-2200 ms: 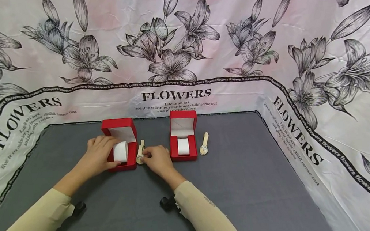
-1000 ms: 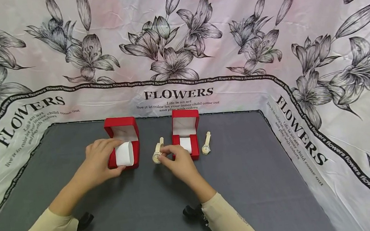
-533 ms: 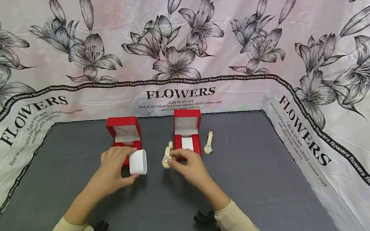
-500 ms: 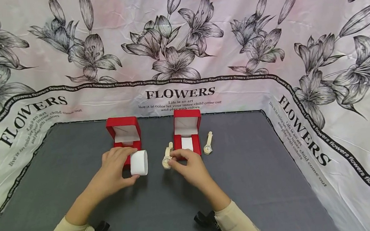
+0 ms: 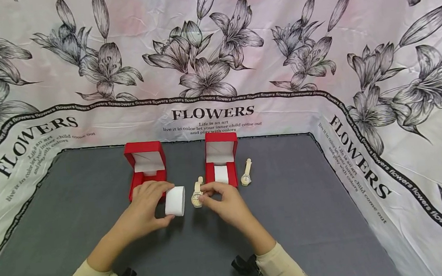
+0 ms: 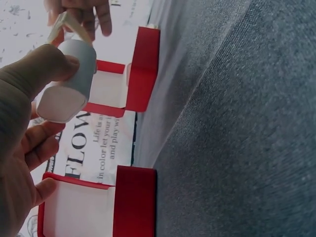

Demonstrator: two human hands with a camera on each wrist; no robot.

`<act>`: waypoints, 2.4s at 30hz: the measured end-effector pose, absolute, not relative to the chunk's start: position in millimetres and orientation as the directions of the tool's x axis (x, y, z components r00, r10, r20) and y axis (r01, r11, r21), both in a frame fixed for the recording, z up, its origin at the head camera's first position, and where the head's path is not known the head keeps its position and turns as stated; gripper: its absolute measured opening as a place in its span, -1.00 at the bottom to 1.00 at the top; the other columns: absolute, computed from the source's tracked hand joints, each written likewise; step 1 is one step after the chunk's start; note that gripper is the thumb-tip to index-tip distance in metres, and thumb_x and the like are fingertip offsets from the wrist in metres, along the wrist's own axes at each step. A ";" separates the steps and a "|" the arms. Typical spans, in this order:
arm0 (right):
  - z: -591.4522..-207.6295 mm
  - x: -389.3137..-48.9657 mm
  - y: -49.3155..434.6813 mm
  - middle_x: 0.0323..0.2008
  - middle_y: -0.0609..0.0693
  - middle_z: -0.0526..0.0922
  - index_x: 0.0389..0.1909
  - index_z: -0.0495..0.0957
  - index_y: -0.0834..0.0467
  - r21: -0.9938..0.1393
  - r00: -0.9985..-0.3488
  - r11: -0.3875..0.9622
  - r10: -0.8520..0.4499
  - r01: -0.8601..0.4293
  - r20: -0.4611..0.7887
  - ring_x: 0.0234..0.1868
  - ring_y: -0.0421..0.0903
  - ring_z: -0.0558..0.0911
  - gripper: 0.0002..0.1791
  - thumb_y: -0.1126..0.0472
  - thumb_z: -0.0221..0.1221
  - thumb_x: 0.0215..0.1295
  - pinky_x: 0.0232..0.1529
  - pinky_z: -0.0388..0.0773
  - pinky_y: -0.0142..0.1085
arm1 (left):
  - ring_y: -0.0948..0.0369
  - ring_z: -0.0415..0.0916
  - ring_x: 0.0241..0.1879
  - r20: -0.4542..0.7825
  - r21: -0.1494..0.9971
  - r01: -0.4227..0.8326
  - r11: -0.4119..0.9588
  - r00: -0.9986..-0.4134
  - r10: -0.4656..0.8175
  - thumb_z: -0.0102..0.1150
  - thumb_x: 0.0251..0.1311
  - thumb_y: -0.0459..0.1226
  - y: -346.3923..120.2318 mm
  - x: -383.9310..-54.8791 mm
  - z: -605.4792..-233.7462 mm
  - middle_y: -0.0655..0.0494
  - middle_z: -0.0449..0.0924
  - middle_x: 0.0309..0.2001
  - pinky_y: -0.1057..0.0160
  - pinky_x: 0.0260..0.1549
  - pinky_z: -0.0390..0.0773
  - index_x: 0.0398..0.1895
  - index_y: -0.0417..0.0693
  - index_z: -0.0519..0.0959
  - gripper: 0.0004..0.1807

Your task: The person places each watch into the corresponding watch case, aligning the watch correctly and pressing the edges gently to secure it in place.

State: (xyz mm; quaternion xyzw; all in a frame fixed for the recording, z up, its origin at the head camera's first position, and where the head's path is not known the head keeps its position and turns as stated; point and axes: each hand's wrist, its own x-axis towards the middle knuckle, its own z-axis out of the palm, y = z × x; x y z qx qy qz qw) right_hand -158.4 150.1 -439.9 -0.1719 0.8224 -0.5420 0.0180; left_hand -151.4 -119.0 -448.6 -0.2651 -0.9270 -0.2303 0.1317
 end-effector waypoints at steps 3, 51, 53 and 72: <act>-437.3 -159.2 145.6 -0.23 -0.01 0.72 0.00 0.72 0.10 -0.901 -0.931 0.340 -0.332 -0.268 0.152 -0.15 -0.11 0.63 -0.75 0.18 0.35 0.34 -0.12 0.61 -0.24 | 0.08 0.35 0.19 0.373 0.356 0.558 0.750 -0.820 0.434 0.72 -0.26 -0.09 -118.8 -151.3 -450.8 0.08 0.52 0.20 -0.12 0.13 0.27 0.28 0.03 0.48 -0.08; -435.9 -159.4 126.0 -0.13 -0.15 0.71 -0.04 0.70 -0.03 -0.881 -0.913 0.326 -0.338 -0.343 0.230 -0.06 -0.16 0.64 -0.80 0.14 0.36 0.34 0.13 0.59 -0.05 | 0.14 0.40 0.15 0.501 0.331 0.653 0.681 -0.733 0.460 0.70 -0.24 -0.04 -109.7 -148.5 -452.3 0.12 0.56 0.15 -0.06 0.12 0.35 0.22 -0.01 0.52 -0.14; -435.9 -160.0 127.2 -0.07 -0.16 0.69 0.02 0.68 -0.04 -0.865 -0.901 0.334 -0.353 -0.373 0.252 -0.01 -0.16 0.62 -0.72 0.13 0.39 0.30 0.17 0.56 -0.01 | 0.14 0.39 0.15 0.503 0.357 0.637 0.683 -0.747 0.434 0.70 -0.24 -0.05 -110.4 -149.0 -451.5 0.12 0.55 0.15 -0.08 0.14 0.35 0.21 -0.01 0.50 -0.14; -440.0 -161.0 123.3 0.03 0.00 0.65 -0.02 0.64 0.10 -0.509 -0.705 0.488 -0.484 -0.709 0.519 0.15 -0.05 0.55 -0.52 0.15 0.57 0.03 0.25 0.43 -0.01 | 0.05 0.36 0.16 0.559 0.434 0.599 0.673 -0.765 0.320 0.64 -0.20 -0.10 -117.6 -152.6 -444.7 0.04 0.56 0.15 -0.08 0.14 0.29 0.19 -0.04 0.48 -0.20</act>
